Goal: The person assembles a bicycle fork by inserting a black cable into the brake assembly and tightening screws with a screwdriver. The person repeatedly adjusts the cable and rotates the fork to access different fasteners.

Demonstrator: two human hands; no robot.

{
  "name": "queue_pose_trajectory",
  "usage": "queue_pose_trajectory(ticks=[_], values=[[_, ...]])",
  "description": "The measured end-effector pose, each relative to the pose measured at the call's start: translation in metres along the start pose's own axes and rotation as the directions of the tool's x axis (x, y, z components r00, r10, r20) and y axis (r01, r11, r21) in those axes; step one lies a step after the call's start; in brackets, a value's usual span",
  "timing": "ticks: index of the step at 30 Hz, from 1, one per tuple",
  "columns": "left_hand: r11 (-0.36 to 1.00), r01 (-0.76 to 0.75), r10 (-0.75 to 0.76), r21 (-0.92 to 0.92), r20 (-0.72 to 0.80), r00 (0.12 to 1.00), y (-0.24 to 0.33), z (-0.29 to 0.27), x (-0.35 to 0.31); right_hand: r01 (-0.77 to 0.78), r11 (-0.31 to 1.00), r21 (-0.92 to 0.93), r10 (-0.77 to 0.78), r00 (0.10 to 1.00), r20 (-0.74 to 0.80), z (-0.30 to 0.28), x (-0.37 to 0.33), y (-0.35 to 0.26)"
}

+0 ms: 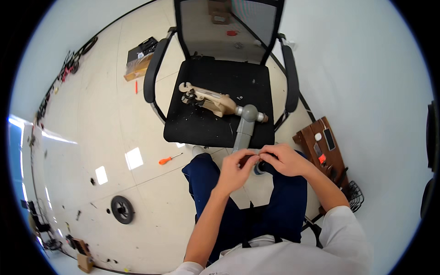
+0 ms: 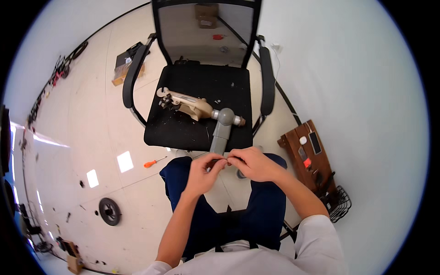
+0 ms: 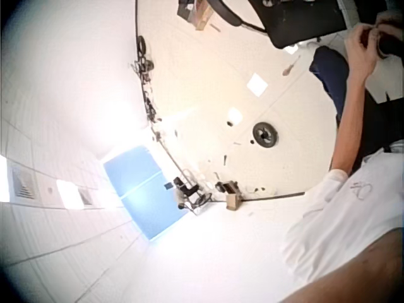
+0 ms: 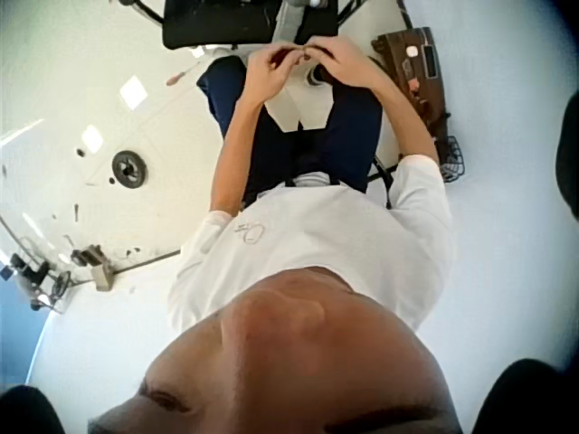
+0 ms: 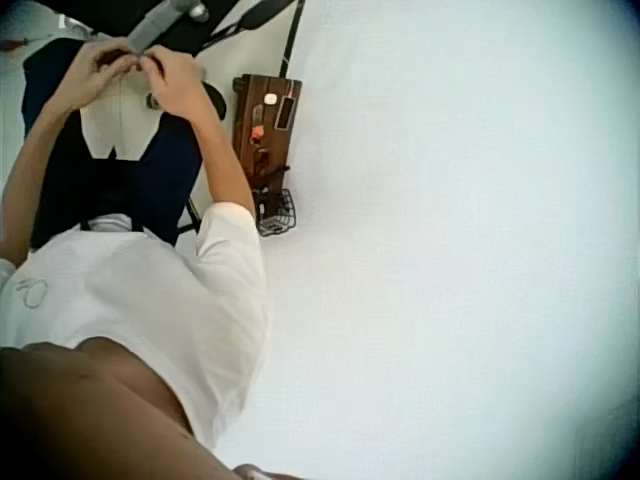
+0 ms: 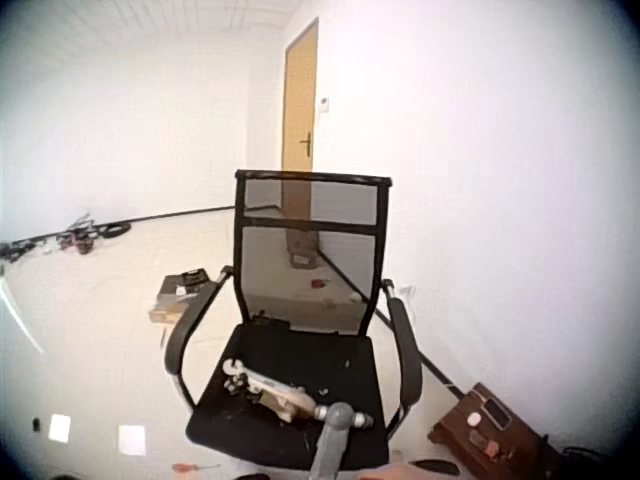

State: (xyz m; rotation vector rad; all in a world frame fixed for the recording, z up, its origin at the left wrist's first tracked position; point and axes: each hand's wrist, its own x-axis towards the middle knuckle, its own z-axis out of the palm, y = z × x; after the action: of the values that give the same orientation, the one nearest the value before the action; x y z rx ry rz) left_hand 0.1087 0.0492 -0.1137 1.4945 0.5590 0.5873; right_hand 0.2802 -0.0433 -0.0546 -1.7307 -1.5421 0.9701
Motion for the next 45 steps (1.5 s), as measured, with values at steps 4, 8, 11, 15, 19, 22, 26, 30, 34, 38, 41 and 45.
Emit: queue_pose_trajectory(ticks=[4,8,11,15,19,22,26,30,34,38,41,45], values=[[0.920,0.096,-0.182,-0.381,-0.197,0.963,-0.048,-0.061,0.035,-0.183,0.983,0.011,0.183,0.983,-0.007,0.011,0.056,-0.005],[0.823,0.074,-0.409,-0.563,-0.496,0.766,-0.088,-0.114,0.098,-0.147,0.982,-0.122,0.135,0.985,-0.104,0.003,0.124,-0.008],[0.763,0.060,-0.493,-0.643,-0.520,0.698,-0.096,-0.128,0.142,-0.066,0.940,-0.334,0.030,0.993,-0.112,-0.013,0.184,-0.015],[0.726,0.066,-0.450,-0.684,-0.400,0.799,-0.097,-0.135,0.168,0.014,0.865,-0.501,-0.005,1.000,0.019,-0.015,0.250,-0.025],[0.764,0.065,-0.404,-0.643,-0.397,0.824,-0.099,-0.132,0.168,0.027,0.798,-0.602,0.091,0.982,0.164,-0.013,0.282,-0.014],[0.756,0.079,-0.405,-0.650,-0.370,0.836,-0.100,-0.136,0.167,0.062,0.785,-0.616,0.091,0.972,0.214,-0.017,0.290,-0.014],[0.738,0.065,-0.376,-0.671,-0.331,0.866,-0.102,-0.141,0.167,0.172,0.776,-0.607,0.001,0.962,0.273,-0.024,0.295,-0.008],[0.736,0.062,-0.363,-0.674,-0.316,0.877,-0.101,-0.142,0.166,0.162,0.706,-0.690,0.095,0.943,0.318,-0.021,0.302,-0.019],[0.754,0.029,-0.317,-0.656,-0.325,0.891,-0.106,-0.141,0.167,0.304,0.559,-0.771,-0.021,0.935,0.353,-0.014,0.309,-0.019],[0.785,0.022,-0.287,-0.619,-0.331,0.899,-0.108,-0.142,0.164,0.120,0.536,-0.836,0.398,0.837,0.376,0.000,0.347,-0.052],[0.820,0.030,-0.276,-0.572,-0.349,0.896,-0.110,-0.142,0.165,0.081,0.526,-0.847,0.492,0.783,0.381,0.003,0.350,-0.055],[0.823,0.051,-0.298,-0.566,-0.354,0.887,-0.109,-0.141,0.166,0.367,0.367,-0.855,0.351,0.796,0.493,0.017,0.339,-0.069]])
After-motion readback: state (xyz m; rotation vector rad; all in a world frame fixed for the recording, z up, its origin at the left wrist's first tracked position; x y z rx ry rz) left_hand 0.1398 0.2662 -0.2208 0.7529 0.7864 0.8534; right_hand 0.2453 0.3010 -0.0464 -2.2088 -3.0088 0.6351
